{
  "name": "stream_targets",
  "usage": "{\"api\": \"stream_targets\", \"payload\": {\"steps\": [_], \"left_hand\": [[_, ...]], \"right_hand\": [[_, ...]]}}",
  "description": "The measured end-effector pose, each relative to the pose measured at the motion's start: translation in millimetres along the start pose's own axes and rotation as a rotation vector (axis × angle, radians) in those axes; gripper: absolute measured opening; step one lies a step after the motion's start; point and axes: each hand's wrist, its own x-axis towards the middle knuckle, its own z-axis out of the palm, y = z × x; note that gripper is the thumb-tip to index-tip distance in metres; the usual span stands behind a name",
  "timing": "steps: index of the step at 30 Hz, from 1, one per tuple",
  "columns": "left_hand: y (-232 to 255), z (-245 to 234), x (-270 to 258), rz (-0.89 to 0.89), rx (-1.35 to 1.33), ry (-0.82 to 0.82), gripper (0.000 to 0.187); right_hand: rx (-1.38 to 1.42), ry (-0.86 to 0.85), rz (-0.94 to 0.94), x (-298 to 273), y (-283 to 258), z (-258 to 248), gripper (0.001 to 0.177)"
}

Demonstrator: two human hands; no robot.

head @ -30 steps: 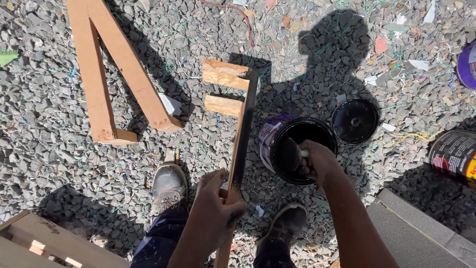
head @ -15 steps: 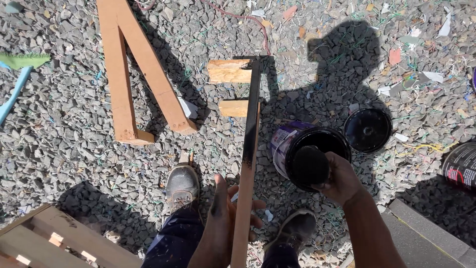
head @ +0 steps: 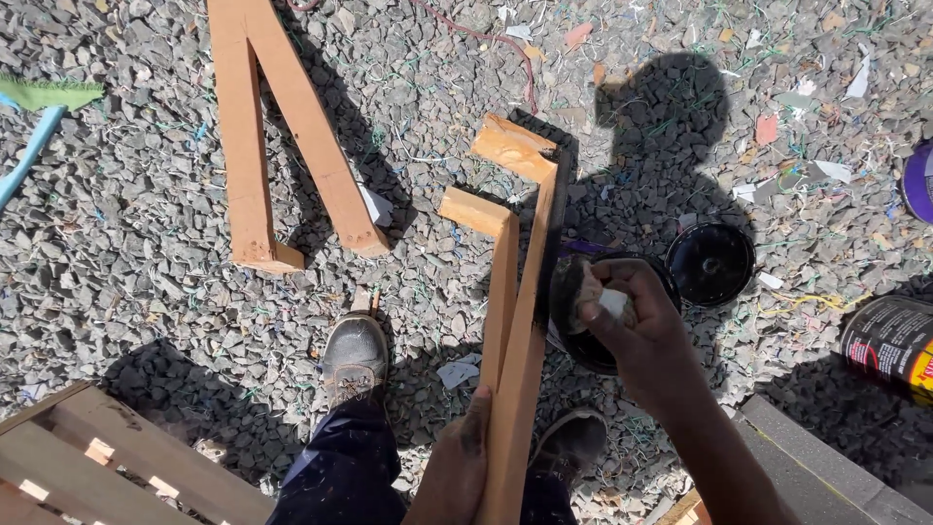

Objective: The person paints wooden letter-shaped pieces black using a sponge. They repeatedly dip the sponge into a paint can and apply the paint to the surfaces of the letters, turning them to cover different sides.

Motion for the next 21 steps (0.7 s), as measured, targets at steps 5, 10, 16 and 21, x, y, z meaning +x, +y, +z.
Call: {"api": "stream_targets", "payload": {"steps": [5,10,16,21], "left_hand": [[-25,-12,27,0.137,0.091,-0.002,0.071],[-14,-16,9,0.033,-0.024,-0.043,0.068],[-34,-13,39,-0.030,-0.133,-0.005,0.070],[-119,-24,103,0.969,0.247,-0.065,0.072]], "right_hand": [[-0.483,-0.332,-0.432,-126,50,24,0.041],[-0.620,-0.054,-0.661,-3,7,34,0.021],[-0.310,-0.109,-0.179,-47,-15,55,0.040],[-0.538,-0.100,-0.755,-125,22,57,0.031]]}}
